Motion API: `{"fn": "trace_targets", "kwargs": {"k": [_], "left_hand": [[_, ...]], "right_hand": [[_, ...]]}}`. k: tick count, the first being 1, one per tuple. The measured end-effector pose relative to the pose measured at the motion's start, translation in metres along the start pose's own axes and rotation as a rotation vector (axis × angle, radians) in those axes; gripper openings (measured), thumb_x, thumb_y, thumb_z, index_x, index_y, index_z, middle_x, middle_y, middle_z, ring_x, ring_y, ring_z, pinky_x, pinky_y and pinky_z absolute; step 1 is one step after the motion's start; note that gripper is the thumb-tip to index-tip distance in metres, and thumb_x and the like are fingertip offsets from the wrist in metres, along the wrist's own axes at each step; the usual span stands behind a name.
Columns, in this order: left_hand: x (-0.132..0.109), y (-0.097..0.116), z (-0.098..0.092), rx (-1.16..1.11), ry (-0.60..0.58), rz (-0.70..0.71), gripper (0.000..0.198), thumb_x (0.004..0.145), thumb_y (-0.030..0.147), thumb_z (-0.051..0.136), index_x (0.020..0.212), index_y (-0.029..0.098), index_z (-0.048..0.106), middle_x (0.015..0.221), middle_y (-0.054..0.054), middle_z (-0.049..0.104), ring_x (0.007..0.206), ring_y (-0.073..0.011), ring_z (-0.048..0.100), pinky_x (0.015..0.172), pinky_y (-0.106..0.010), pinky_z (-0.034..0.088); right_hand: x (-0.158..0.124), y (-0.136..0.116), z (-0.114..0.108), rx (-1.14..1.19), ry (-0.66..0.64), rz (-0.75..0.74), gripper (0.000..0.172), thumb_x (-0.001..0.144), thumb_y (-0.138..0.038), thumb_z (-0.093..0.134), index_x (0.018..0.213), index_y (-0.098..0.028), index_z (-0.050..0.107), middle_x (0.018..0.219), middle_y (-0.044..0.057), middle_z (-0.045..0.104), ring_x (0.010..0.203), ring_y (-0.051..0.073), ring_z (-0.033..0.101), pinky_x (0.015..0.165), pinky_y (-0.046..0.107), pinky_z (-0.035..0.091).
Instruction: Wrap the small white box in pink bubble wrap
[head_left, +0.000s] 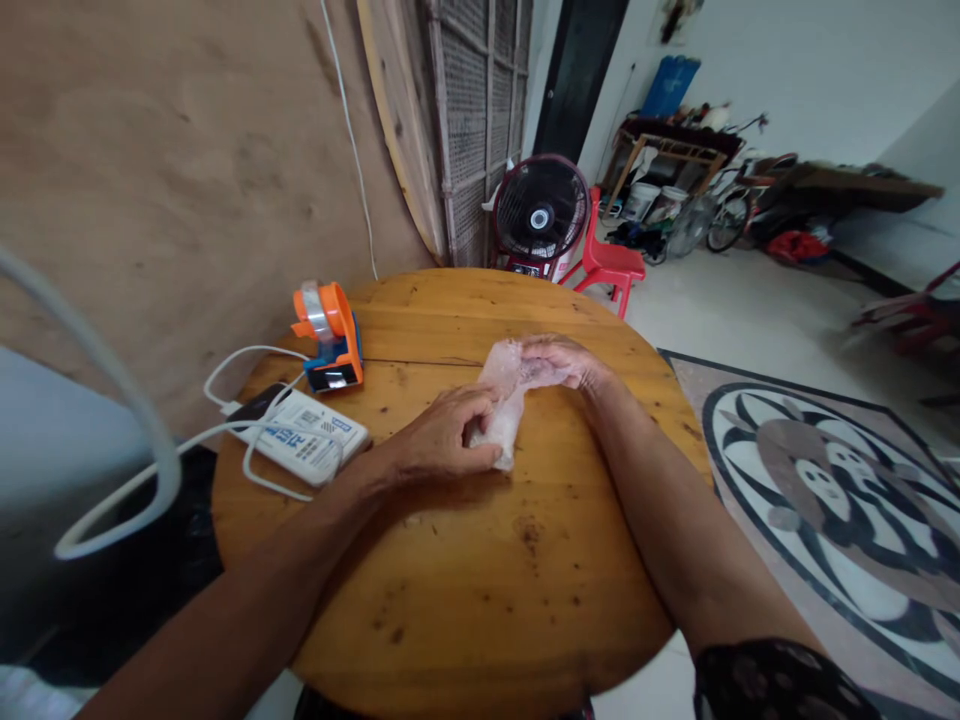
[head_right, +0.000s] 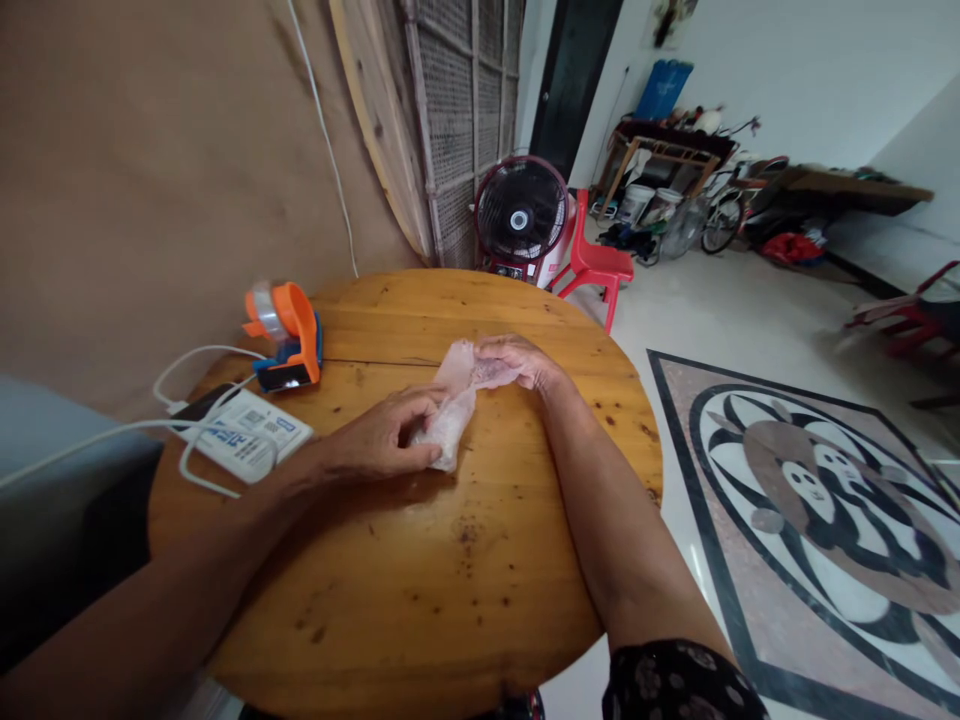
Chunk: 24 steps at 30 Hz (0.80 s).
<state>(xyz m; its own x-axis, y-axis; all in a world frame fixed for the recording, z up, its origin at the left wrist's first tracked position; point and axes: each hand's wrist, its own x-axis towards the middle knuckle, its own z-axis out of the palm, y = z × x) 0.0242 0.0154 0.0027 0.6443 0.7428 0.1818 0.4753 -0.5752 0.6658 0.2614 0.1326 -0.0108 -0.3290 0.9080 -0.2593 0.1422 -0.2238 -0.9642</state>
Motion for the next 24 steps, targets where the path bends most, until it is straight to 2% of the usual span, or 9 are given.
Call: {"fn": "trace_targets", "kwargs": {"k": [4,8,12,16,24], "left_hand": [[0.0016,0.0024,-0.0015,0.017,-0.029,-0.013,0.017,0.074,0.029,0.059,0.074,0.019,0.045,0.112,-0.009,0.064,0.106,-0.0255,0.058,0.091,-0.036,0.044],[0.0022,0.0029,-0.0026,0.001,-0.037,-0.005,0.018,0.074,0.029,0.059,0.075,0.019,0.044,0.104,-0.007,0.062,0.097,-0.023,0.057,0.086,-0.034,0.043],[0.0019,0.0007,-0.0023,-0.033,-0.049,-0.004,0.019,0.074,0.029,0.059,0.075,0.019,0.043,0.099,-0.004,0.06,0.087,-0.0188,0.054,0.077,-0.029,0.041],[0.0019,-0.0009,-0.0012,-0.072,-0.044,-0.022,0.02,0.074,0.03,0.06,0.075,0.019,0.043,0.087,0.001,0.056,0.07,-0.0125,0.046,0.065,-0.025,0.035],[0.0023,-0.0013,-0.0023,-0.129,-0.043,-0.022,0.021,0.074,0.03,0.061,0.074,0.018,0.044,0.077,0.004,0.05,0.064,-0.0099,0.04,0.061,-0.024,0.032]], "right_hand": [[0.0008,0.001,0.0011,0.016,-0.001,0.001,0.018,0.062,-0.023,0.078,0.073,-0.015,0.067,0.059,0.0,0.066,0.046,0.01,0.058,0.044,0.019,0.046],[0.0,0.001,0.0038,0.052,-0.037,-0.018,0.022,0.059,-0.024,0.08,0.075,-0.015,0.068,0.067,0.001,0.07,0.053,0.012,0.062,0.05,0.02,0.049],[0.0014,0.0024,0.0024,0.011,0.007,-0.006,0.021,0.065,-0.03,0.08,0.073,-0.015,0.066,0.06,0.0,0.066,0.048,0.01,0.057,0.048,0.022,0.046],[0.0035,0.0038,-0.0007,-0.035,-0.001,-0.016,0.027,0.068,-0.038,0.08,0.076,-0.016,0.066,0.062,-0.002,0.064,0.047,0.008,0.054,0.045,0.021,0.041],[0.0041,0.0043,0.0013,0.069,0.046,0.022,0.028,0.075,-0.041,0.076,0.073,-0.015,0.066,0.064,0.002,0.067,0.051,0.012,0.059,0.051,0.023,0.047]]}}
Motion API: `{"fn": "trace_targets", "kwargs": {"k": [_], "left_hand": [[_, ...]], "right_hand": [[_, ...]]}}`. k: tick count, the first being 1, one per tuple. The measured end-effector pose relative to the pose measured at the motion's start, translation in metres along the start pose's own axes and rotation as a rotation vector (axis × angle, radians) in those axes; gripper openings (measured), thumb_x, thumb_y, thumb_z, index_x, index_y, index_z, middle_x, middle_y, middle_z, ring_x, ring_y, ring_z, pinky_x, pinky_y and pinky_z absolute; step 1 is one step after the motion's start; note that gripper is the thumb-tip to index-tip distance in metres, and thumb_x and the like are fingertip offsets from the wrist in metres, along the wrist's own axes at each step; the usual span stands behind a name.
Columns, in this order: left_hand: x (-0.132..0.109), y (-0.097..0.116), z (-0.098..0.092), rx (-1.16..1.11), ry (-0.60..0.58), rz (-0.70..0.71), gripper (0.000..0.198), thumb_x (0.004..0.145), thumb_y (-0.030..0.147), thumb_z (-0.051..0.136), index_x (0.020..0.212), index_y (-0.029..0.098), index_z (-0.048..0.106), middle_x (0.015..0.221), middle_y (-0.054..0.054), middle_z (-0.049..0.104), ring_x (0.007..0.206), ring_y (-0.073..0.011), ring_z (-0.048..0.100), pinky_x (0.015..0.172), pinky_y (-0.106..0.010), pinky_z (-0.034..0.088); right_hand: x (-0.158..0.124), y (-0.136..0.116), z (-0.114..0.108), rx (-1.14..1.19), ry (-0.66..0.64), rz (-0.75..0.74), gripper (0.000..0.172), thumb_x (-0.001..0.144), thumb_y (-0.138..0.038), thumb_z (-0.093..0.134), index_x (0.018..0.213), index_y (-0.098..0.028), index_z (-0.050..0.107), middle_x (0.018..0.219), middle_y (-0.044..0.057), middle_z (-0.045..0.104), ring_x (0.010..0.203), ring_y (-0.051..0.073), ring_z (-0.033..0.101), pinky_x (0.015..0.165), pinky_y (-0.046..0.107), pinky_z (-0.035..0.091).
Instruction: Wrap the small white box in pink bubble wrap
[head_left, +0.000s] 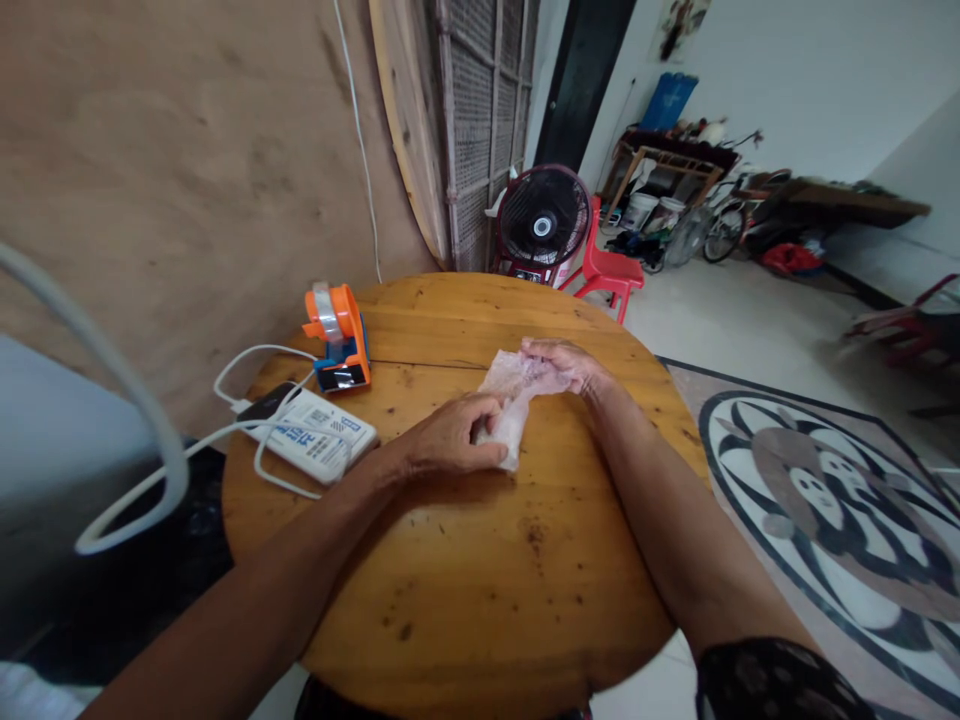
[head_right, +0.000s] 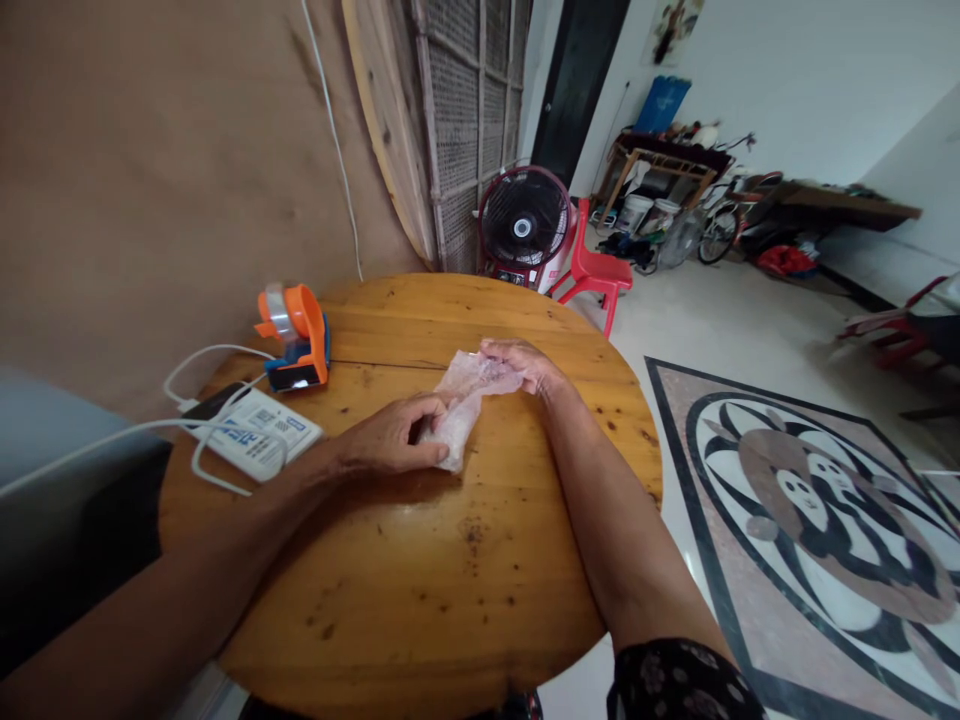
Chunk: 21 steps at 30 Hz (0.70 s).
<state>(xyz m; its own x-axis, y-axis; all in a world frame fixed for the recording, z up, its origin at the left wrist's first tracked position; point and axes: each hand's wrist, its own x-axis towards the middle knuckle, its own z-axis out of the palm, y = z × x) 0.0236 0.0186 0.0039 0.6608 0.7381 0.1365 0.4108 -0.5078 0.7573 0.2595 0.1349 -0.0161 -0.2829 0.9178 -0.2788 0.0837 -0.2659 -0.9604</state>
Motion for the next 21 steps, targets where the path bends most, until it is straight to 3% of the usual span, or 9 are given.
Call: {"fn": "trace_targets", "kwargs": {"k": [3,7,13,18,20,21], "left_hand": [[0.0,0.0,0.0,-0.004,0.005,0.0,0.02,0.073,0.029,0.062,0.074,0.018,0.045,0.074,0.005,0.048,0.063,-0.0098,0.04,0.06,-0.023,0.031],[0.0,-0.001,0.001,0.004,0.02,0.018,0.02,0.072,0.028,0.062,0.073,0.018,0.045,0.075,0.004,0.048,0.066,-0.0109,0.042,0.062,-0.024,0.031],[0.0,-0.003,0.003,-0.017,0.041,0.025,0.021,0.071,0.029,0.063,0.073,0.018,0.044,0.078,0.003,0.051,0.07,-0.0121,0.044,0.063,-0.025,0.032],[-0.002,0.0,0.003,-0.027,0.037,-0.02,0.021,0.071,0.033,0.062,0.074,0.019,0.047,0.074,0.004,0.049,0.065,-0.0114,0.041,0.059,-0.025,0.03],[-0.002,0.002,0.002,-0.025,0.036,-0.028,0.02,0.071,0.033,0.061,0.073,0.019,0.047,0.07,0.004,0.048,0.064,-0.0115,0.041,0.058,-0.025,0.029],[-0.002,0.003,0.001,-0.021,0.037,-0.023,0.02,0.071,0.032,0.061,0.073,0.018,0.047,0.069,0.004,0.047,0.063,-0.0114,0.04,0.058,-0.025,0.029]], "right_hand": [[0.0,0.0,0.0,-0.024,0.05,0.011,0.034,0.08,-0.049,0.07,0.073,-0.016,0.066,0.061,0.002,0.066,0.049,0.012,0.059,0.049,0.023,0.048],[-0.007,-0.004,0.005,0.054,0.012,0.043,0.044,0.089,-0.057,0.055,0.074,-0.017,0.065,0.062,0.003,0.067,0.051,0.012,0.061,0.051,0.022,0.05],[-0.022,-0.02,0.015,0.053,0.065,0.092,0.046,0.096,-0.055,0.041,0.083,-0.017,0.063,0.069,0.006,0.069,0.058,0.016,0.063,0.062,0.03,0.054],[-0.053,-0.036,-0.008,-0.167,0.238,-0.043,0.034,0.096,-0.041,0.045,0.092,-0.014,0.066,0.096,0.013,0.07,0.077,0.019,0.065,0.071,0.035,0.053],[-0.075,-0.04,-0.023,-0.229,0.227,-0.13,0.028,0.087,-0.039,0.059,0.102,-0.016,0.066,0.108,0.013,0.069,0.085,0.02,0.066,0.071,0.033,0.054],[-0.085,-0.042,-0.029,-0.273,0.189,-0.157,0.033,0.081,-0.035,0.067,0.109,-0.019,0.064,0.113,0.013,0.067,0.09,0.02,0.066,0.073,0.033,0.055]]}}
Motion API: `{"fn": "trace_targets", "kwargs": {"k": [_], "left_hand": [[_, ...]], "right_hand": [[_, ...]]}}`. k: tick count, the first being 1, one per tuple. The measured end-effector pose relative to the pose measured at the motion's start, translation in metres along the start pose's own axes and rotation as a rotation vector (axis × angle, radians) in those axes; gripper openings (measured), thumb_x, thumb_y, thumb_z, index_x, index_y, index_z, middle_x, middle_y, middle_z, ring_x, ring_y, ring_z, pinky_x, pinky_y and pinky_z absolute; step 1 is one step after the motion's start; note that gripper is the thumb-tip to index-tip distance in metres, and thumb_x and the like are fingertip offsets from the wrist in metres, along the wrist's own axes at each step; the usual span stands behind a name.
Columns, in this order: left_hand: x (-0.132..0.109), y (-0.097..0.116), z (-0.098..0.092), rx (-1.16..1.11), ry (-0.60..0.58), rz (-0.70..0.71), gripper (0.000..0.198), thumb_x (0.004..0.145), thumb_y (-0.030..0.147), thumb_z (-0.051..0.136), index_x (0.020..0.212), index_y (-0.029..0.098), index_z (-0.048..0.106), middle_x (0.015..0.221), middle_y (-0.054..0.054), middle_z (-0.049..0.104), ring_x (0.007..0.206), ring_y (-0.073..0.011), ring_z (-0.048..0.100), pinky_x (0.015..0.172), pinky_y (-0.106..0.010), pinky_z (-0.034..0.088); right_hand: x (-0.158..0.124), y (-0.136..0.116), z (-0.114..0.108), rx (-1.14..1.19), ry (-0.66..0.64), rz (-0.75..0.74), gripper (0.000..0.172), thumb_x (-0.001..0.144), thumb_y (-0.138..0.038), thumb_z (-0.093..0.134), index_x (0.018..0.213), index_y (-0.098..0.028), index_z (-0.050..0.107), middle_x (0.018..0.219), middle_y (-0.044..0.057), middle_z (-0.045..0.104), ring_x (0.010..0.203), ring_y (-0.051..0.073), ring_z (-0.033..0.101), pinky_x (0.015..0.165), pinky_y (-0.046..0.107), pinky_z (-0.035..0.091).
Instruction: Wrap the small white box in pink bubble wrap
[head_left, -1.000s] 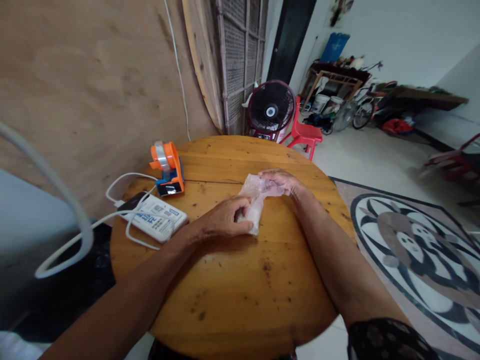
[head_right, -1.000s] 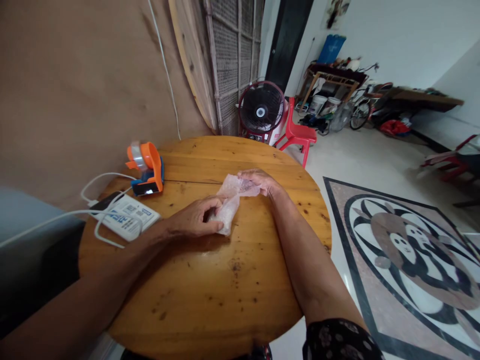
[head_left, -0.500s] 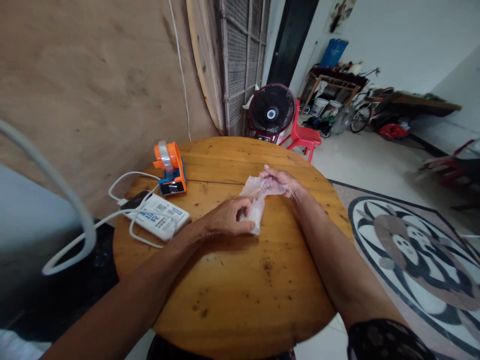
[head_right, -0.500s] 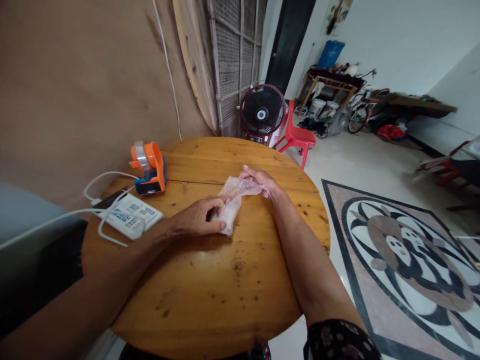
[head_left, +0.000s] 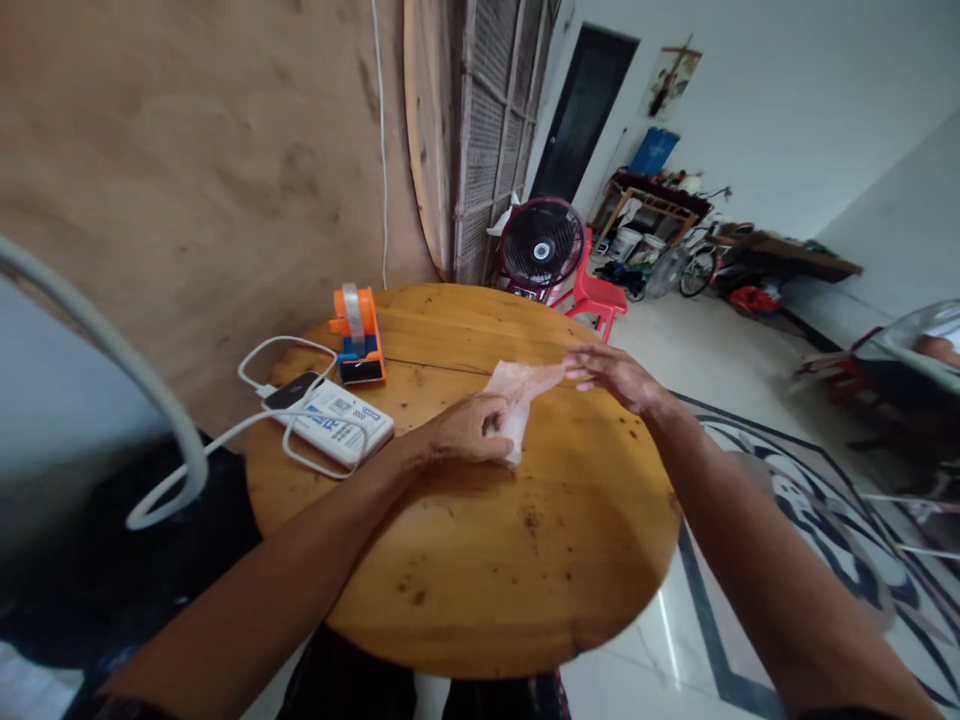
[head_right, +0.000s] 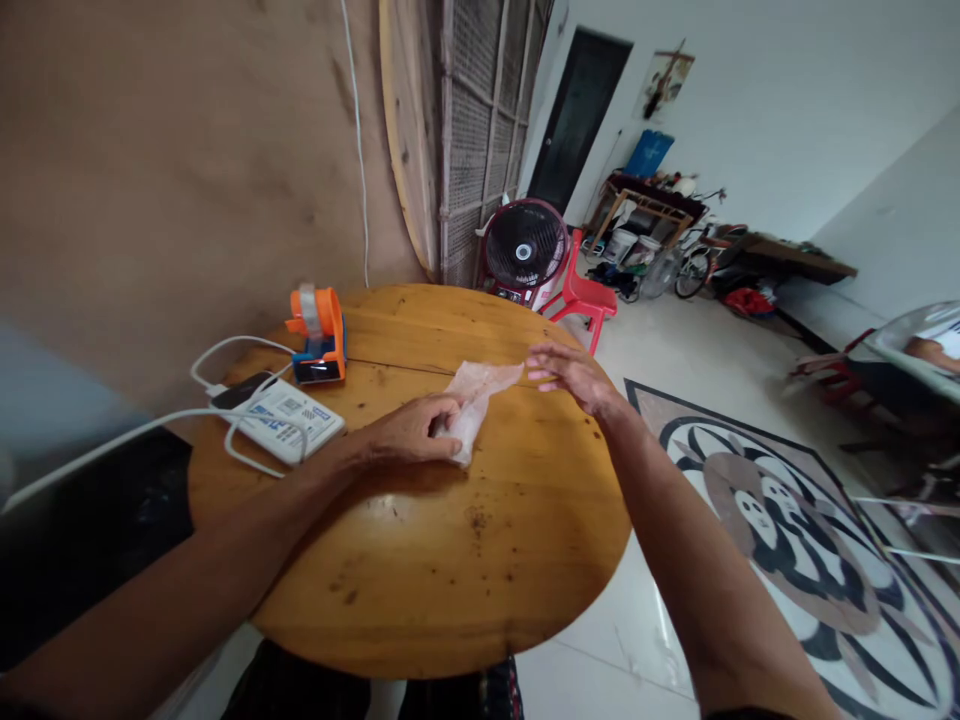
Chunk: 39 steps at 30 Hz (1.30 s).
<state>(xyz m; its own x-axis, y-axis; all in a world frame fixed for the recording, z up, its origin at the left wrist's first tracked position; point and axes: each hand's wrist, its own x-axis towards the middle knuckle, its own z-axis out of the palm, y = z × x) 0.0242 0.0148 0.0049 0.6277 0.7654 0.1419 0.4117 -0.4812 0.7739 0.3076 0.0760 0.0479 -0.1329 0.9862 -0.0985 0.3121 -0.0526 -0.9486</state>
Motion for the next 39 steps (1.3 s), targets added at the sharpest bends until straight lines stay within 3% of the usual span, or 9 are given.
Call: {"fn": "trace_targets", "kwargs": {"k": [4,9,12,16,20,27,32,35,39], "left_hand": [[0.0,0.0,-0.001,0.013,0.004,0.036,0.019,0.07,0.03,0.06,0.071,0.018,0.046,0.069,0.005,0.046,0.062,-0.0111,0.039,0.058,-0.025,0.028],[-0.001,0.0,0.0,0.025,0.014,0.032,0.02,0.07,0.033,0.06,0.071,0.019,0.046,0.07,0.004,0.046,0.064,-0.0119,0.04,0.059,-0.025,0.028],[0.0,-0.001,0.0,0.035,0.013,0.046,0.02,0.07,0.031,0.06,0.071,0.019,0.044,0.069,0.005,0.044,0.064,-0.0116,0.038,0.059,-0.025,0.027],[0.001,-0.004,0.001,0.026,0.016,0.075,0.02,0.069,0.031,0.06,0.071,0.019,0.044,0.07,0.004,0.044,0.064,-0.0119,0.038,0.059,-0.025,0.027],[0.002,-0.006,0.001,0.041,0.022,0.093,0.021,0.069,0.032,0.06,0.07,0.019,0.044,0.073,0.003,0.046,0.067,-0.0131,0.04,0.06,-0.026,0.029],[0.001,-0.006,0.001,0.062,0.03,0.095,0.02,0.069,0.031,0.059,0.071,0.02,0.043,0.074,0.002,0.047,0.069,-0.0141,0.041,0.062,-0.027,0.03],[0.001,-0.006,0.001,0.052,0.04,0.086,0.02,0.069,0.032,0.06,0.071,0.02,0.044,0.073,0.003,0.047,0.068,-0.014,0.041,0.06,-0.027,0.03],[0.002,-0.006,0.001,0.056,0.048,0.094,0.02,0.067,0.031,0.06,0.07,0.019,0.044,0.072,0.003,0.046,0.068,-0.0138,0.04,0.06,-0.027,0.03],[0.002,-0.007,0.001,0.027,0.039,0.092,0.02,0.067,0.031,0.06,0.068,0.019,0.044,0.069,0.003,0.046,0.065,-0.0131,0.039,0.057,-0.027,0.027]], "right_hand": [[-0.02,-0.004,-0.014,-0.25,-0.08,-0.154,0.063,0.07,-0.026,0.072,0.131,-0.028,0.055,0.13,0.01,0.058,0.098,0.022,0.065,0.078,0.036,0.056],[-0.002,-0.017,0.006,-0.536,-0.211,-0.279,0.073,0.071,-0.015,0.064,0.139,-0.036,0.046,0.148,0.004,0.044,0.109,0.023,0.061,0.086,0.04,0.055],[0.013,-0.032,0.022,-0.668,-0.276,-0.259,0.061,0.072,-0.009,0.061,0.128,-0.031,0.058,0.144,0.005,0.049,0.121,0.027,0.056,0.093,0.042,0.052],[0.025,-0.046,0.033,-0.819,-0.311,-0.33,0.025,0.074,-0.008,0.061,0.093,-0.021,0.072,0.14,0.007,0.054,0.133,0.028,0.046,0.112,0.047,0.035],[0.031,-0.047,0.035,-0.82,-0.292,-0.342,0.036,0.075,-0.008,0.059,0.106,-0.025,0.068,0.136,0.005,0.057,0.13,0.026,0.051,0.109,0.044,0.039],[0.042,-0.04,0.038,-0.733,-0.294,-0.192,0.057,0.069,-0.007,0.06,0.124,-0.022,0.058,0.122,0.008,0.066,0.113,0.025,0.061,0.095,0.038,0.049],[0.045,-0.041,0.04,-0.714,-0.296,-0.228,0.034,0.07,-0.013,0.061,0.103,-0.021,0.068,0.095,0.004,0.07,0.084,0.019,0.065,0.08,0.032,0.051],[0.036,-0.045,0.036,-0.728,-0.329,-0.314,0.015,0.073,-0.021,0.064,0.087,-0.022,0.07,0.095,0.003,0.07,0.089,0.02,0.064,0.087,0.034,0.048],[0.02,-0.05,0.035,-0.72,-0.334,-0.365,0.009,0.074,-0.026,0.065,0.078,-0.021,0.07,0.103,0.005,0.069,0.099,0.021,0.062,0.091,0.035,0.046]]}}
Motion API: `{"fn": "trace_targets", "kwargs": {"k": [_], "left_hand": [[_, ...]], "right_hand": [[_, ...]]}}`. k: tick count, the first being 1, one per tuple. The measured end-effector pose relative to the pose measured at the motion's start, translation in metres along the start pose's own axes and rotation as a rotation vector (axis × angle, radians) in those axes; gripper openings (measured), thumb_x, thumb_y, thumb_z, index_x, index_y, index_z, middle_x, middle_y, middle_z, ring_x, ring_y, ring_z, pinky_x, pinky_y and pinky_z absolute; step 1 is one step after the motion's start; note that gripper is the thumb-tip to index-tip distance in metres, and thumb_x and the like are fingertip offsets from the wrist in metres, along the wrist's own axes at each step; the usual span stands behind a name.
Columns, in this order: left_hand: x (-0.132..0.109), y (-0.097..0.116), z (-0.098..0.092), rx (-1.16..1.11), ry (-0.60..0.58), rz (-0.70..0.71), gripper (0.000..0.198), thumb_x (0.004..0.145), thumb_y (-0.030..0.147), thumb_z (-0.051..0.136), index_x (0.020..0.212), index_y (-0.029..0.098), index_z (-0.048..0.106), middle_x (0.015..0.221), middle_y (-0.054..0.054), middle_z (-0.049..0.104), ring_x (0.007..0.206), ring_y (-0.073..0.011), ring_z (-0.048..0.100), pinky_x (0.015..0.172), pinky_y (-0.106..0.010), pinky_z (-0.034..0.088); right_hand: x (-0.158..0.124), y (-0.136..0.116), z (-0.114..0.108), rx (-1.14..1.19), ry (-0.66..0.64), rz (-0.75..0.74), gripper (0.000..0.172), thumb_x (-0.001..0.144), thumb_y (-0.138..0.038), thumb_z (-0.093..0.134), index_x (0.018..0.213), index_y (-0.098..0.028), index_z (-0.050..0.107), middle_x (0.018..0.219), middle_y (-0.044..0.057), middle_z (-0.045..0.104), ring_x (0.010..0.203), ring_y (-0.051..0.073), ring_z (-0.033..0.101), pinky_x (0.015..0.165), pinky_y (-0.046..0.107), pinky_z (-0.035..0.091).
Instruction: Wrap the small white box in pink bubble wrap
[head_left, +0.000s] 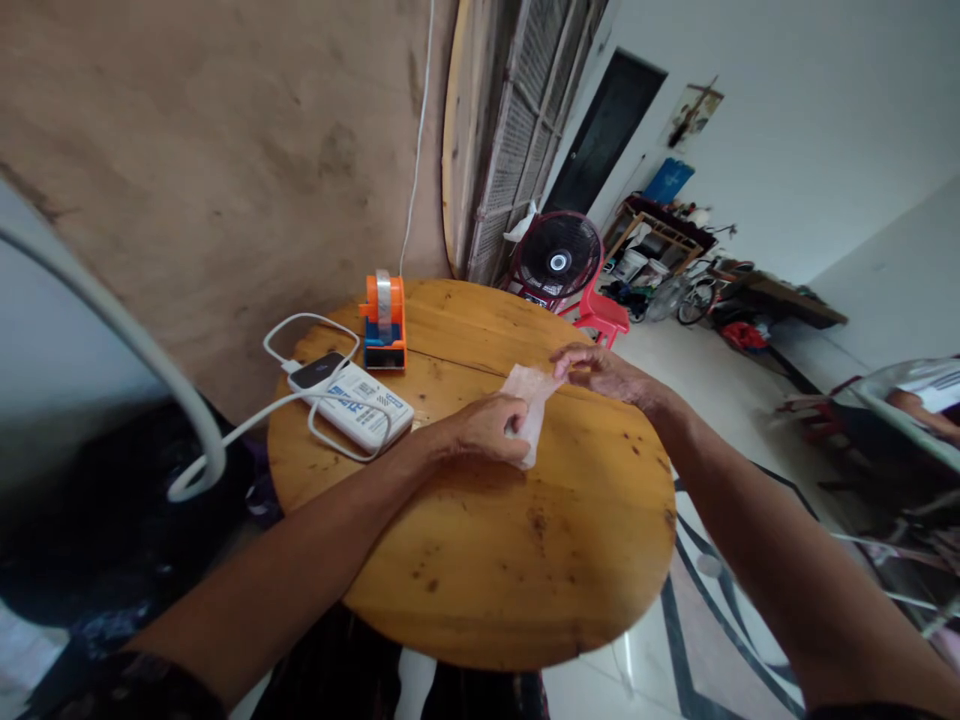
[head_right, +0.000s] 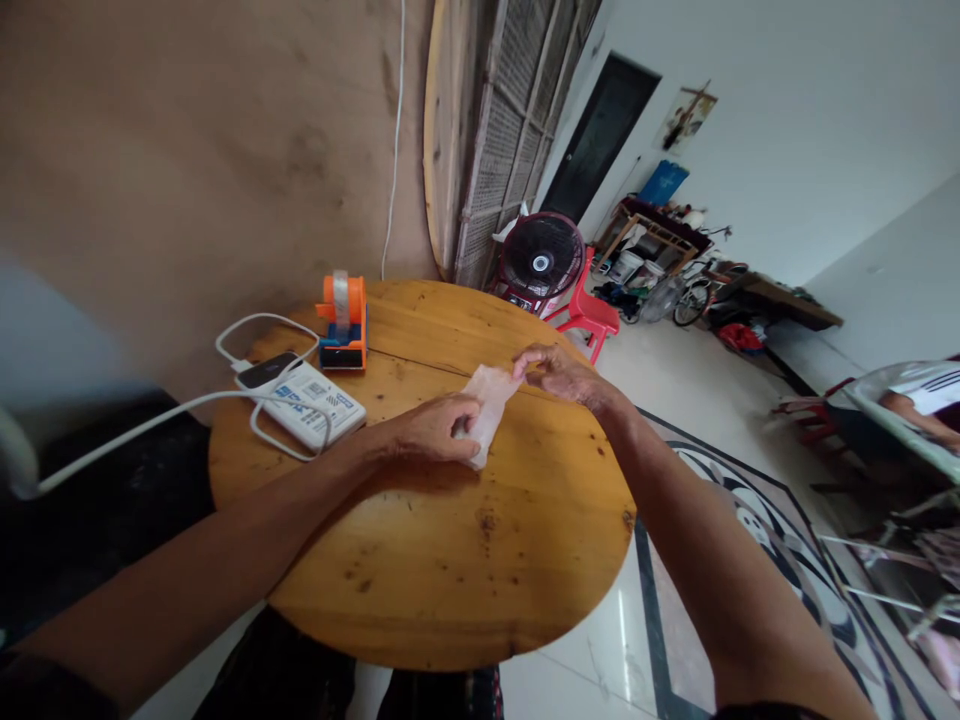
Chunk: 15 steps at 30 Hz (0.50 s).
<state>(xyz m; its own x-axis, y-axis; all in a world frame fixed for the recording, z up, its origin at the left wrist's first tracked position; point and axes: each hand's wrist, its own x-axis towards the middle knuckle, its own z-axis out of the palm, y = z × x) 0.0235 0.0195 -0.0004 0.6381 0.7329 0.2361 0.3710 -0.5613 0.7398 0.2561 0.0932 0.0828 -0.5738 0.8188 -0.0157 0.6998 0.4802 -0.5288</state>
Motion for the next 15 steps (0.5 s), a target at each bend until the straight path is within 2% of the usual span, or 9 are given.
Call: {"fn": "trace_targets", "kwargs": {"k": [4,7,11,15], "left_hand": [[-0.001,0.0,0.0,-0.022,-0.011,-0.024,0.02,0.067,0.033,0.06,0.069,0.019,0.045,0.069,0.003,0.046,0.064,-0.0129,0.039,0.057,-0.027,0.026],[-0.002,0.002,-0.001,-0.008,-0.003,-0.034,0.021,0.067,0.033,0.061,0.07,0.019,0.045,0.071,0.002,0.048,0.066,-0.0135,0.04,0.057,-0.027,0.027],[-0.002,0.003,-0.002,0.006,-0.009,-0.039,0.02,0.066,0.033,0.06,0.07,0.02,0.045,0.073,0.002,0.05,0.068,-0.0145,0.042,0.059,-0.027,0.028],[-0.002,0.006,-0.003,0.01,-0.016,-0.053,0.019,0.066,0.032,0.06,0.069,0.019,0.047,0.073,0.002,0.05,0.067,-0.0142,0.041,0.059,-0.027,0.029]], "right_hand": [[0.001,-0.006,0.003,-0.016,-0.079,-0.03,0.015,0.075,-0.02,0.058,0.076,-0.021,0.072,0.085,0.003,0.07,0.081,0.017,0.063,0.082,0.031,0.048],[0.01,-0.009,0.006,-0.165,-0.132,-0.052,0.025,0.074,-0.011,0.054,0.079,-0.023,0.075,0.079,0.001,0.072,0.076,0.017,0.063,0.083,0.031,0.046],[0.018,-0.016,0.012,-0.442,-0.143,-0.036,0.031,0.073,-0.006,0.057,0.084,-0.026,0.078,0.087,0.001,0.075,0.086,0.02,0.065,0.089,0.033,0.043],[0.026,-0.015,0.018,-0.554,-0.128,-0.048,0.029,0.073,-0.006,0.06,0.085,-0.026,0.078,0.097,0.003,0.076,0.097,0.023,0.065,0.094,0.035,0.04]]}}
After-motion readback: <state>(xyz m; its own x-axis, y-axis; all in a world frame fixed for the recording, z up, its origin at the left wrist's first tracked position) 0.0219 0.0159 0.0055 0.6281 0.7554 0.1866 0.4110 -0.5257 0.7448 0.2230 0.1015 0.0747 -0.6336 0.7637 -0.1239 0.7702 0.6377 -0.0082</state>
